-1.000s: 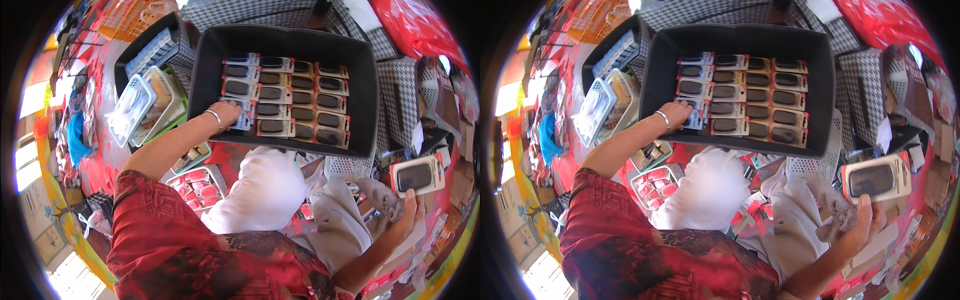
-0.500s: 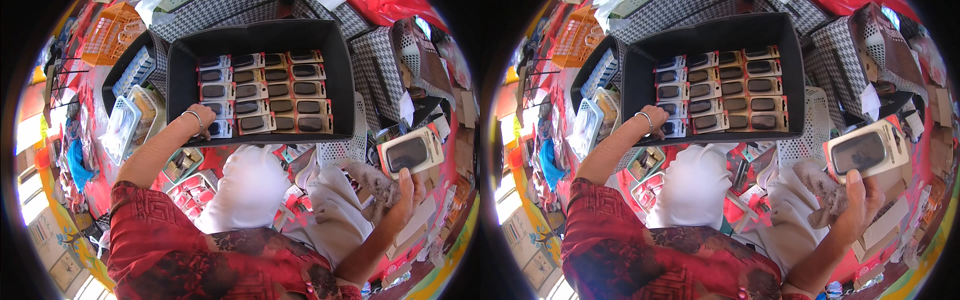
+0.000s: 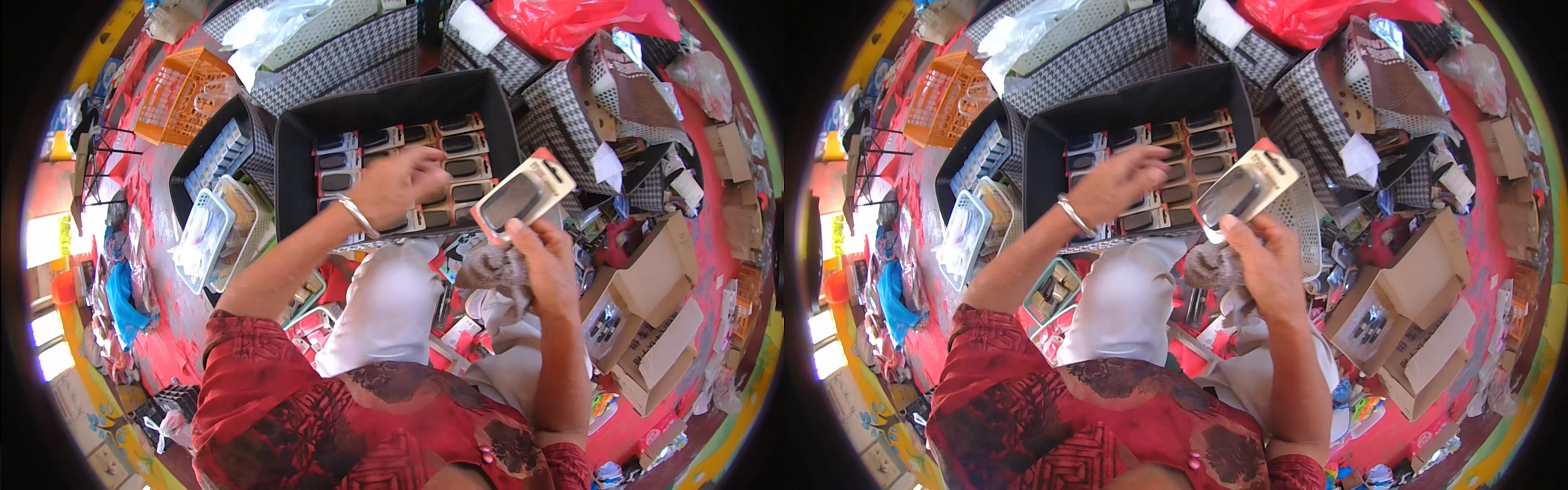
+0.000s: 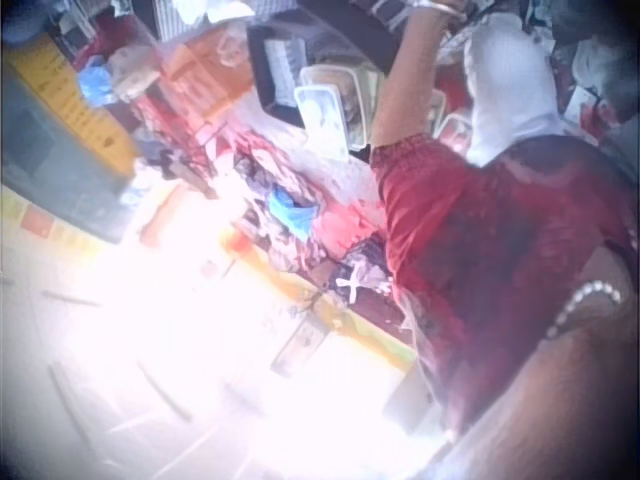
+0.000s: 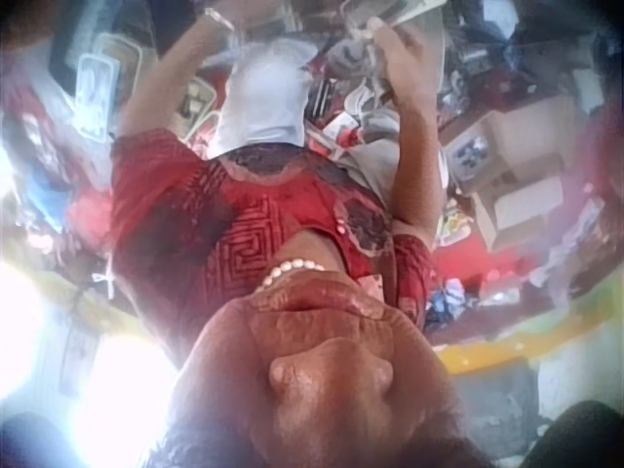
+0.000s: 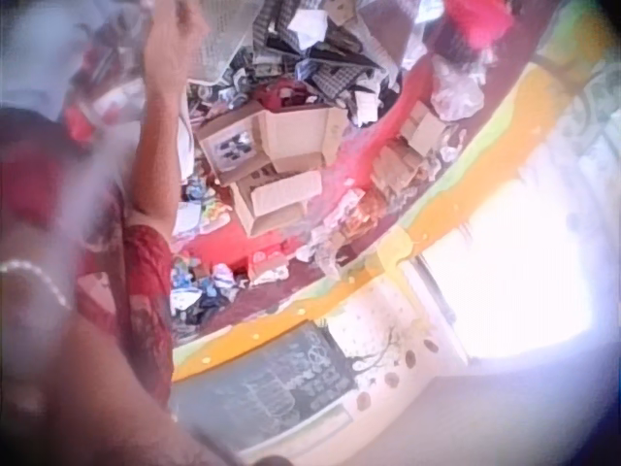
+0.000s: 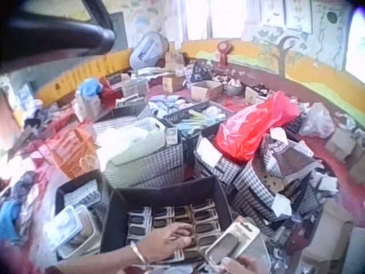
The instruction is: The person sits on the floor and repeatedly picks up small packaged items from a black basket. They wipe each item with a cloth and place it back into the basket. The person handles multiple items one at a time in a repetitive cycle.
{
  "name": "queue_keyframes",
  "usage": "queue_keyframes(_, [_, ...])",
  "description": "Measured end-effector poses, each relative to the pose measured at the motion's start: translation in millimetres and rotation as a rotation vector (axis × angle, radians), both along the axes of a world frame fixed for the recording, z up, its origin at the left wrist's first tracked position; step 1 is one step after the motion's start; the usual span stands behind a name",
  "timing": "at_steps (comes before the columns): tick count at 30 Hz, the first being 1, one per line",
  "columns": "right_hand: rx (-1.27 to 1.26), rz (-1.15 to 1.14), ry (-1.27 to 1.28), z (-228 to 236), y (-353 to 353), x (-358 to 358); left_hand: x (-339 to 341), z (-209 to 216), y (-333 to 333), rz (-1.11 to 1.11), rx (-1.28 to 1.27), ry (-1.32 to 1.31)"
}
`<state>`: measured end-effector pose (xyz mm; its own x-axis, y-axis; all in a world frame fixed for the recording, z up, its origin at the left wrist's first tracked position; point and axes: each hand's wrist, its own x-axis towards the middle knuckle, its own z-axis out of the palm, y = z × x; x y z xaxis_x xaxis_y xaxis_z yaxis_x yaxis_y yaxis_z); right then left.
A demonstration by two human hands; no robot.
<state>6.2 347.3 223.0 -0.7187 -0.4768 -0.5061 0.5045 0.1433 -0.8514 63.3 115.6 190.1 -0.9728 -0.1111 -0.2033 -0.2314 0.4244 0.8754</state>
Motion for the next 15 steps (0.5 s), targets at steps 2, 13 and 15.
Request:
queue_keyframes(2, [0.117,0.030,0.149,-3,-2,5,-6,14,48,-0.079,0.200,-0.043])
queue_keyframes(13, [0.159,0.124,0.260,8,7,11,-14,17,61,-0.049,0.234,0.011])
queue_keyframes(15, [0.067,0.037,0.248,11,13,10,-5,11,27,0.076,0.240,0.004])
